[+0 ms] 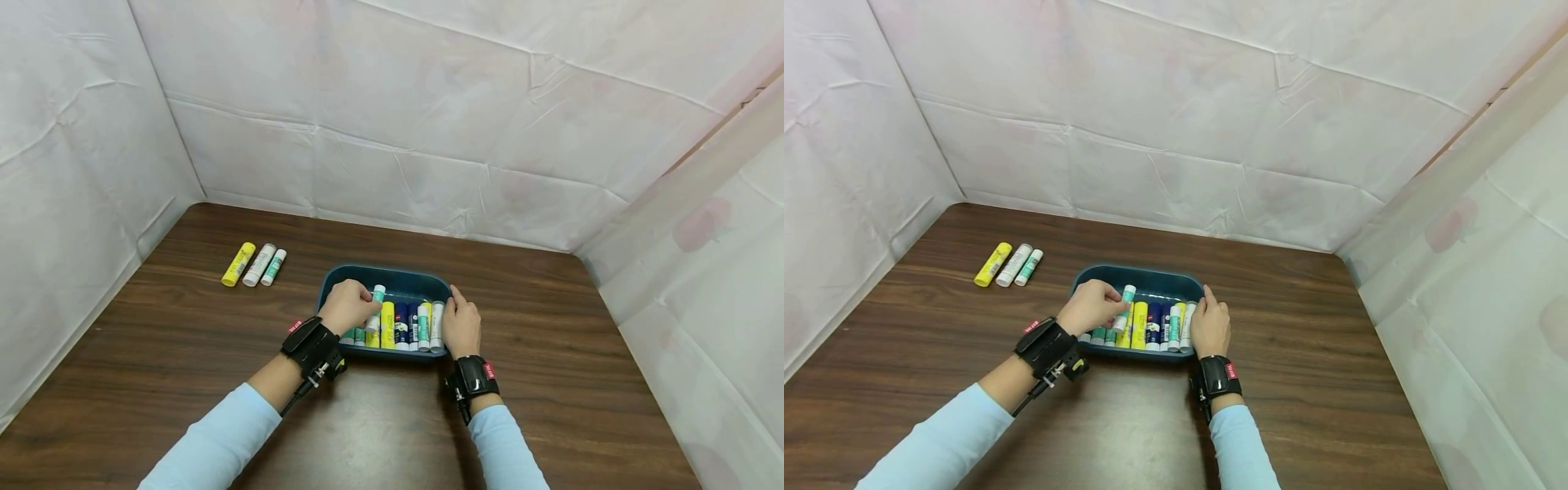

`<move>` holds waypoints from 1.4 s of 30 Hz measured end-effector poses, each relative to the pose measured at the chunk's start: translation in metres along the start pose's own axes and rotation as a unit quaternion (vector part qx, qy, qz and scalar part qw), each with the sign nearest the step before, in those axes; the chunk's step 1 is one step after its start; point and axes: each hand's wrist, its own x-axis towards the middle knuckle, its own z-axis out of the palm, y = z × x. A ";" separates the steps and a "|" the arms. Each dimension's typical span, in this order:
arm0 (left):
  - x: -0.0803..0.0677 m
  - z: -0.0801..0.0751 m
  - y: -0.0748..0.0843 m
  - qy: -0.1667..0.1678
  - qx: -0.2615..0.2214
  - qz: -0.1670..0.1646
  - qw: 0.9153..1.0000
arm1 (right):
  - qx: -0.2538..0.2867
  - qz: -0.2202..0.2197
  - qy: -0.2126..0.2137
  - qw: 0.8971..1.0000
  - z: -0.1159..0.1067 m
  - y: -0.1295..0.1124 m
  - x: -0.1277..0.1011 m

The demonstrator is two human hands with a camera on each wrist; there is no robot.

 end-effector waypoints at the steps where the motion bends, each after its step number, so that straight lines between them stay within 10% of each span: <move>1: 0.000 0.002 0.001 -0.001 -0.001 -0.002 1.000 | 0.000 0.000 0.001 1.000 0.000 0.000 0.000; 24: 0.010 0.056 0.008 -0.036 -0.023 0.038 0.998 | 0.006 0.006 0.003 1.000 0.001 -0.002 0.001; 42: 0.010 0.066 0.010 -0.026 -0.006 0.070 0.997 | 0.005 0.007 -0.003 1.000 0.001 0.000 0.002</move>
